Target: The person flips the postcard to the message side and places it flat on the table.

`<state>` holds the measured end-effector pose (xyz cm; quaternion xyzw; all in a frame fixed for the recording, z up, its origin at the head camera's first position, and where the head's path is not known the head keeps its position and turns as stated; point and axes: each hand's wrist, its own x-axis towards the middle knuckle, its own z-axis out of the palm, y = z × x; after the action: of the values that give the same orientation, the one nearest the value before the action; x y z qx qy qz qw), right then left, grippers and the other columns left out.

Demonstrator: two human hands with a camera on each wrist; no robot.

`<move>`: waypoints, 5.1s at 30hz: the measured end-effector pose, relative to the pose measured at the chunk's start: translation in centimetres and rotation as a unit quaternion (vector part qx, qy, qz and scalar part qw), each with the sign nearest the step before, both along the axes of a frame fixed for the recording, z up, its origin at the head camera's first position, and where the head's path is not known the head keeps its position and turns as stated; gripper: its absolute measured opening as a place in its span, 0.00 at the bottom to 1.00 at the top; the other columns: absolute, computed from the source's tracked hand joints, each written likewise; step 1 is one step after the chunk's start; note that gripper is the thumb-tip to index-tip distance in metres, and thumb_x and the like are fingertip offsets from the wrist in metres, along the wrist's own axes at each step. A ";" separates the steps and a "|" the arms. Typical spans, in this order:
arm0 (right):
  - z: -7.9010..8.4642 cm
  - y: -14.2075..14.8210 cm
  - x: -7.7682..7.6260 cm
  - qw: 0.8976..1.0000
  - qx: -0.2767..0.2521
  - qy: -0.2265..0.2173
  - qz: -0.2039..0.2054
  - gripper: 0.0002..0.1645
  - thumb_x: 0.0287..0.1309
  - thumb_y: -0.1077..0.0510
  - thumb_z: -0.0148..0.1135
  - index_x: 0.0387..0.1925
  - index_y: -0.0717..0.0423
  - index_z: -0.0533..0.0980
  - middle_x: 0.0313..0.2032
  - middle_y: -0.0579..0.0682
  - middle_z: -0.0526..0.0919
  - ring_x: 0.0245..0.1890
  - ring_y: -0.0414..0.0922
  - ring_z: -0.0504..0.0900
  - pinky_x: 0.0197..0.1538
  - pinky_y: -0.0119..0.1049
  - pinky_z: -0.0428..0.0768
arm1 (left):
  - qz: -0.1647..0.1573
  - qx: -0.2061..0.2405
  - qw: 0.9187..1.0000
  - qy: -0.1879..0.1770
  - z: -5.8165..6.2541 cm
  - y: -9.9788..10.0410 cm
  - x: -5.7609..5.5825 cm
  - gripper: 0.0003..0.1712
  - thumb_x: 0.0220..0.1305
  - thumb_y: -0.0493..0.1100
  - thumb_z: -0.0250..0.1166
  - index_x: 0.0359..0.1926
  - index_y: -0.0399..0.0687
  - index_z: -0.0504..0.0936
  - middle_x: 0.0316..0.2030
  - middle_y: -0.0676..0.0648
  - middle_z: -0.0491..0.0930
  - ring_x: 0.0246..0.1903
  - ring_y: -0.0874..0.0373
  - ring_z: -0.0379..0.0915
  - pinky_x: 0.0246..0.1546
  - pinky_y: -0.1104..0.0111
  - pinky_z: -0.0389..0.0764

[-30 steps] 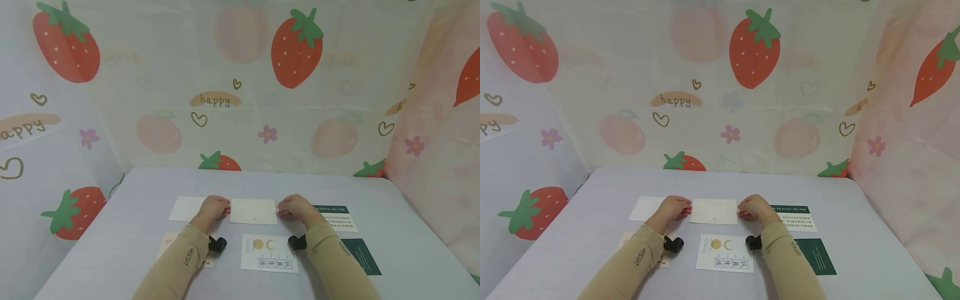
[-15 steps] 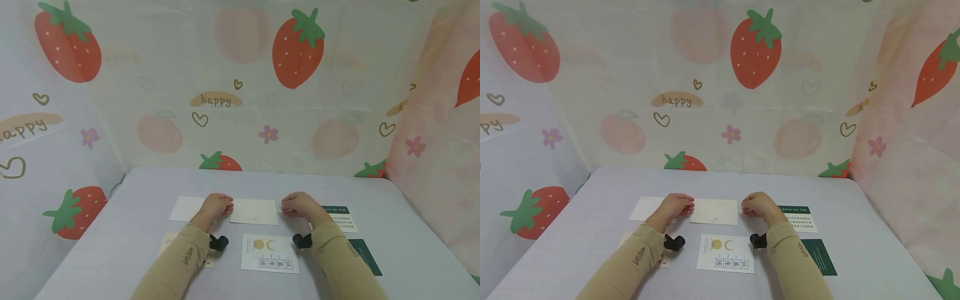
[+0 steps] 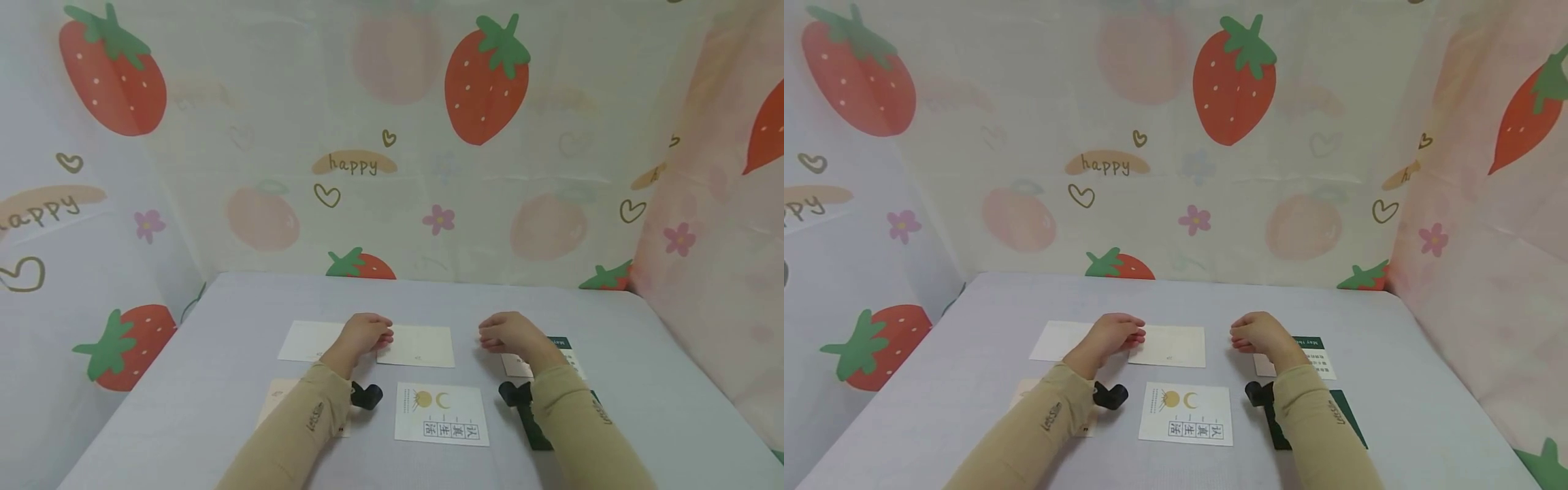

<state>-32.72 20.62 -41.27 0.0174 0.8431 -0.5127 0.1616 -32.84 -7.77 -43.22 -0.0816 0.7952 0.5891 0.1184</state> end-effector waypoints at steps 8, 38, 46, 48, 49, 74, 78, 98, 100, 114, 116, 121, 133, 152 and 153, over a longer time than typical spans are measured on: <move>0.5 2.3 0.6 1.000 0.020 0.009 0.011 0.21 0.62 0.63 0.51 0.53 0.74 0.67 0.45 0.66 0.76 0.41 0.50 0.80 0.44 0.39 0.79 | -0.026 0.011 0.999 0.016 0.0 1.8 0.2 0.16 0.63 0.39 0.53 0.48 0.35 0.77 0.34 0.44 0.80 0.30 0.59 0.78 0.32 0.73 0.79; 0.2 11.1 2.6 0.994 0.084 0.012 -0.066 0.25 0.63 0.57 0.50 0.54 0.74 0.65 0.44 0.65 0.77 0.37 0.46 0.79 0.43 0.37 0.80 | -0.103 0.091 0.990 0.021 -0.6 10.6 1.9 0.16 0.60 0.36 0.55 0.48 0.35 0.77 0.38 0.40 0.81 0.33 0.58 0.79 0.35 0.69 0.80; -0.2 12.7 3.0 0.993 0.089 0.011 -0.082 0.26 0.62 0.56 0.52 0.54 0.74 0.65 0.44 0.66 0.76 0.38 0.47 0.78 0.42 0.37 0.80 | -0.108 0.095 0.989 0.023 -0.7 11.8 2.0 0.16 0.61 0.38 0.55 0.48 0.36 0.77 0.36 0.45 0.81 0.34 0.59 0.79 0.37 0.69 0.80; -0.3 12.9 3.1 0.992 0.095 0.011 -0.084 0.27 0.62 0.56 0.52 0.53 0.74 0.65 0.45 0.66 0.75 0.39 0.47 0.78 0.43 0.38 0.79 | -0.110 0.097 0.989 0.020 -0.7 12.2 2.1 0.16 0.61 0.38 0.56 0.49 0.37 0.77 0.37 0.45 0.81 0.35 0.59 0.79 0.37 0.68 0.80; -0.3 13.0 3.1 0.992 0.097 0.009 -0.086 0.27 0.62 0.55 0.52 0.53 0.74 0.65 0.45 0.66 0.75 0.39 0.48 0.77 0.43 0.38 0.79 | -0.109 0.096 0.989 0.016 -0.7 12.3 2.2 0.16 0.60 0.38 0.56 0.49 0.37 0.77 0.37 0.45 0.80 0.35 0.58 0.79 0.38 0.68 0.80; -1.5 14.9 3.5 0.989 0.100 -0.033 -0.106 0.29 0.62 0.52 0.52 0.55 0.71 0.64 0.49 0.65 0.71 0.42 0.51 0.73 0.43 0.38 0.76 | -0.128 0.168 0.975 -0.065 -2.0 15.4 3.0 0.14 0.61 0.43 0.58 0.46 0.42 0.77 0.39 0.41 0.79 0.38 0.53 0.78 0.42 0.63 0.79; -1.7 14.9 3.5 0.988 0.094 -0.032 -0.115 0.29 0.62 0.52 0.53 0.55 0.71 0.64 0.48 0.64 0.72 0.41 0.50 0.73 0.40 0.36 0.76 | -0.123 0.183 0.973 -0.070 -2.0 15.7 3.0 0.15 0.62 0.43 0.58 0.47 0.41 0.76 0.40 0.42 0.79 0.39 0.52 0.78 0.43 0.61 0.79; -2.1 14.4 3.6 0.990 0.050 -0.033 -0.129 0.24 0.61 0.56 0.53 0.52 0.72 0.66 0.39 0.56 0.78 0.36 0.45 0.76 0.37 0.34 0.77 | -0.109 0.199 0.972 -0.056 -2.9 16.7 3.3 0.15 0.64 0.41 0.54 0.48 0.39 0.76 0.38 0.43 0.79 0.38 0.54 0.78 0.42 0.62 0.79; -2.0 14.3 3.5 0.989 0.047 -0.038 -0.135 0.24 0.61 0.56 0.54 0.52 0.71 0.67 0.38 0.56 0.78 0.36 0.46 0.76 0.37 0.34 0.77 | -0.105 0.198 0.973 -0.057 -3.0 16.8 3.3 0.14 0.63 0.41 0.54 0.47 0.39 0.76 0.38 0.43 0.79 0.38 0.55 0.78 0.42 0.63 0.79; -1.9 14.0 3.2 0.987 0.032 -0.050 -0.147 0.30 0.62 0.53 0.52 0.57 0.70 0.61 0.46 0.62 0.73 0.39 0.48 0.76 0.39 0.34 0.79 | -0.095 0.194 0.975 -0.058 -2.8 16.9 3.4 0.13 0.61 0.39 0.56 0.46 0.40 0.77 0.35 0.43 0.80 0.36 0.56 0.79 0.40 0.65 0.79; -1.8 13.9 3.2 0.986 0.022 -0.055 -0.156 0.30 0.62 0.53 0.52 0.58 0.70 0.60 0.47 0.63 0.72 0.39 0.47 0.76 0.39 0.34 0.79 | -0.094 0.192 0.975 -0.060 -2.8 16.9 3.4 0.13 0.61 0.39 0.56 0.46 0.40 0.77 0.35 0.44 0.80 0.36 0.56 0.79 0.40 0.65 0.79; -1.7 13.8 3.2 0.985 0.015 -0.062 -0.163 0.31 0.63 0.51 0.51 0.58 0.69 0.60 0.50 0.65 0.70 0.40 0.48 0.75 0.39 0.32 0.78 | -0.093 0.189 0.975 -0.065 -2.8 16.8 3.2 0.13 0.62 0.42 0.56 0.45 0.41 0.76 0.36 0.44 0.79 0.36 0.55 0.78 0.41 0.64 0.79; -2.0 13.9 3.4 0.987 0.027 -0.055 -0.149 0.34 0.64 0.47 0.48 0.58 0.72 0.58 0.51 0.69 0.68 0.40 0.48 0.75 0.40 0.34 0.78 | -0.086 0.211 0.972 -0.063 -2.7 16.9 3.3 0.12 0.61 0.43 0.56 0.43 0.42 0.75 0.36 0.43 0.79 0.35 0.54 0.78 0.39 0.65 0.80; -1.8 13.6 3.7 0.988 0.035 -0.055 -0.137 0.33 0.65 0.49 0.47 0.58 0.73 0.58 0.47 0.66 0.73 0.37 0.46 0.76 0.39 0.34 0.78 | -0.072 0.156 0.984 -0.046 -2.8 17.7 3.7 0.20 0.58 0.35 0.59 0.53 0.38 0.72 0.28 0.44 0.80 0.25 0.60 0.77 0.26 0.73 0.79; -1.9 13.5 3.7 0.989 0.035 -0.054 -0.136 0.32 0.65 0.49 0.47 0.58 0.73 0.58 0.46 0.65 0.73 0.36 0.45 0.77 0.39 0.34 0.78 | -0.071 0.151 0.985 -0.045 -2.8 17.7 3.8 0.20 0.57 0.35 0.59 0.53 0.38 0.73 0.27 0.44 0.81 0.24 0.60 0.77 0.25 0.74 0.79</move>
<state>-29.02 34.16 -43.14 0.1656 0.8399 -0.4988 0.1351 -29.09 9.96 -46.02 -0.0322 0.6946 0.6883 0.2067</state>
